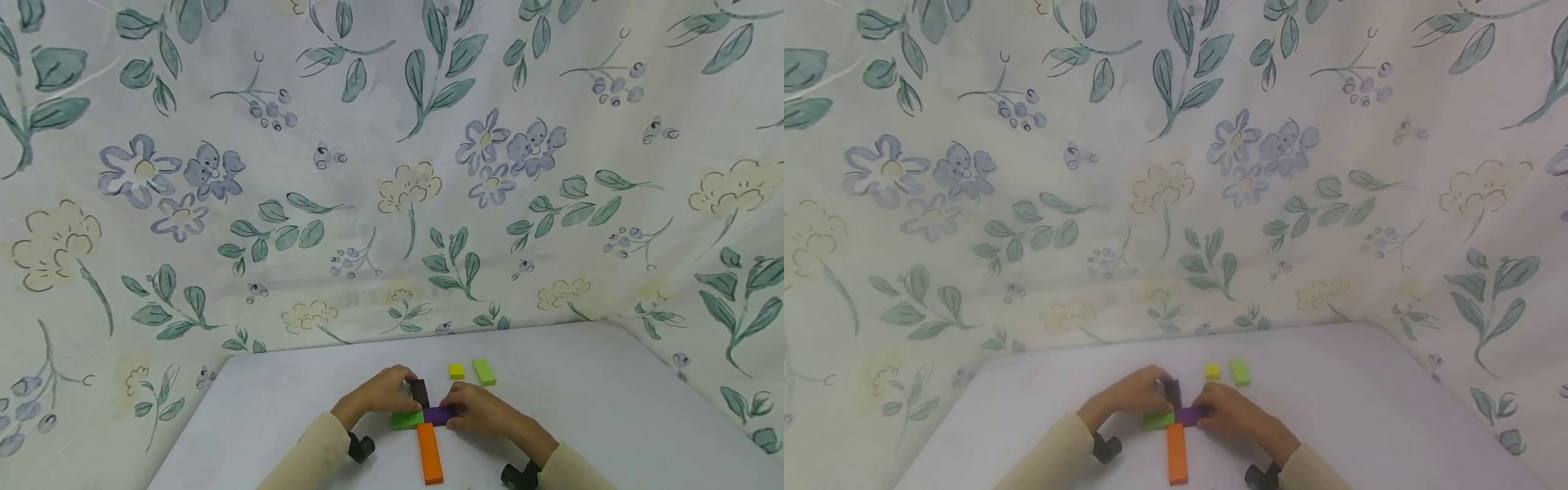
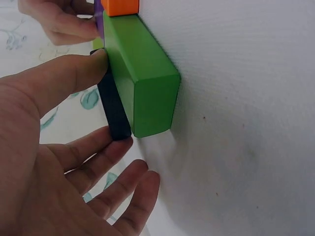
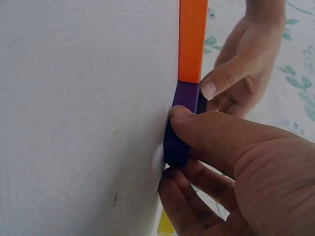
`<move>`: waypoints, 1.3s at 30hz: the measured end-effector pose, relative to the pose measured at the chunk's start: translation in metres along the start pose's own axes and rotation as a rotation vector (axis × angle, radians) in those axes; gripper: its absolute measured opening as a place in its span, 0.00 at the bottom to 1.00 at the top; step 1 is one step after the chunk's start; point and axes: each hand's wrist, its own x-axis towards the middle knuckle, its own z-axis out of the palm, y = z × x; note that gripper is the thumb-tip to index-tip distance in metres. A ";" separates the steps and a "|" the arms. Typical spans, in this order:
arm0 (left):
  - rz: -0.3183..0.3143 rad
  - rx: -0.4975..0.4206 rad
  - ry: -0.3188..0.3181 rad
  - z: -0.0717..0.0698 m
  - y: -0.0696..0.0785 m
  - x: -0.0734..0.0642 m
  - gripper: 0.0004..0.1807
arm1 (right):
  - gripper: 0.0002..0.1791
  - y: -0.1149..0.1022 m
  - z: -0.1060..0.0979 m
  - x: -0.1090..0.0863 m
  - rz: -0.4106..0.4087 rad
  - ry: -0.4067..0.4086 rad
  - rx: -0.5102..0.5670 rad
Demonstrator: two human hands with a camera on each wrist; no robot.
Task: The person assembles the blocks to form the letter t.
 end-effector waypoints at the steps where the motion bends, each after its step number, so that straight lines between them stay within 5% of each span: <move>1: 0.000 0.000 -0.004 0.000 0.000 0.000 0.29 | 0.14 0.000 0.000 0.000 0.000 -0.002 0.002; 29: 0.040 0.072 -0.056 -0.004 0.000 -0.004 0.30 | 0.15 -0.002 -0.001 -0.001 0.011 -0.010 0.004; 39: 0.071 0.171 0.034 0.002 0.008 -0.012 0.25 | 0.15 -0.003 -0.002 -0.001 0.016 -0.012 0.010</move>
